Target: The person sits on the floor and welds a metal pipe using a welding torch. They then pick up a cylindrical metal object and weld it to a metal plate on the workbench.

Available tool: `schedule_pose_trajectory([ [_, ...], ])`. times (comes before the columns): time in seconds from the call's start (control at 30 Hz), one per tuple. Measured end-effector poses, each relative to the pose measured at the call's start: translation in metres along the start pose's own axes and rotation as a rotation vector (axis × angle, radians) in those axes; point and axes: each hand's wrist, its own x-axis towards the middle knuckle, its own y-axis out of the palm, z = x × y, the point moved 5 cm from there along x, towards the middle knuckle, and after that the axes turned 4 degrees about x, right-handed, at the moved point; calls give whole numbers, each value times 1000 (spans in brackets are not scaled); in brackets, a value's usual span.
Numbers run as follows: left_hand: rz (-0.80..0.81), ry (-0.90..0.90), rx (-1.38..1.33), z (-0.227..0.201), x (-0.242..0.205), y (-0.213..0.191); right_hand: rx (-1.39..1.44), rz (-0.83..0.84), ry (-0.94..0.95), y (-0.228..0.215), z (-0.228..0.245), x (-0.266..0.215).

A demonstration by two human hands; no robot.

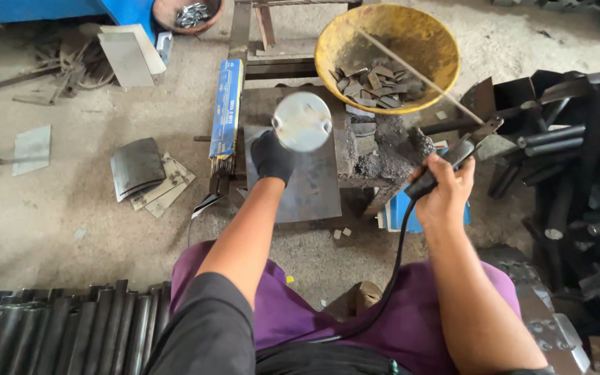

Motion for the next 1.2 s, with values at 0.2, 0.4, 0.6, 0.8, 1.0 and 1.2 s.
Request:
schedule_pose_trajectory([
  [0.2, 93, 30, 11, 87, 45, 144, -159, -12, 158, -4, -16, -12],
  [0.4, 232, -121, 105, 116, 58, 190, -125, -127, 376, -18, -33, -23],
  [0.6, 30, -63, 214, 45, 38, 104, -132, -160, 418, -13, -31, -31],
  [0.8, 37, -38, 152, -34, 17, -1, -115, -198, 472, -11, -40, -35],
  [1.0, 50, -59, 156, -41, 15, -10, -129, -188, 486, -7, -47, -40],
  [1.2, 7, -52, 134, -43, 14, -13, -121, -160, 480, -3, -53, -43],
])
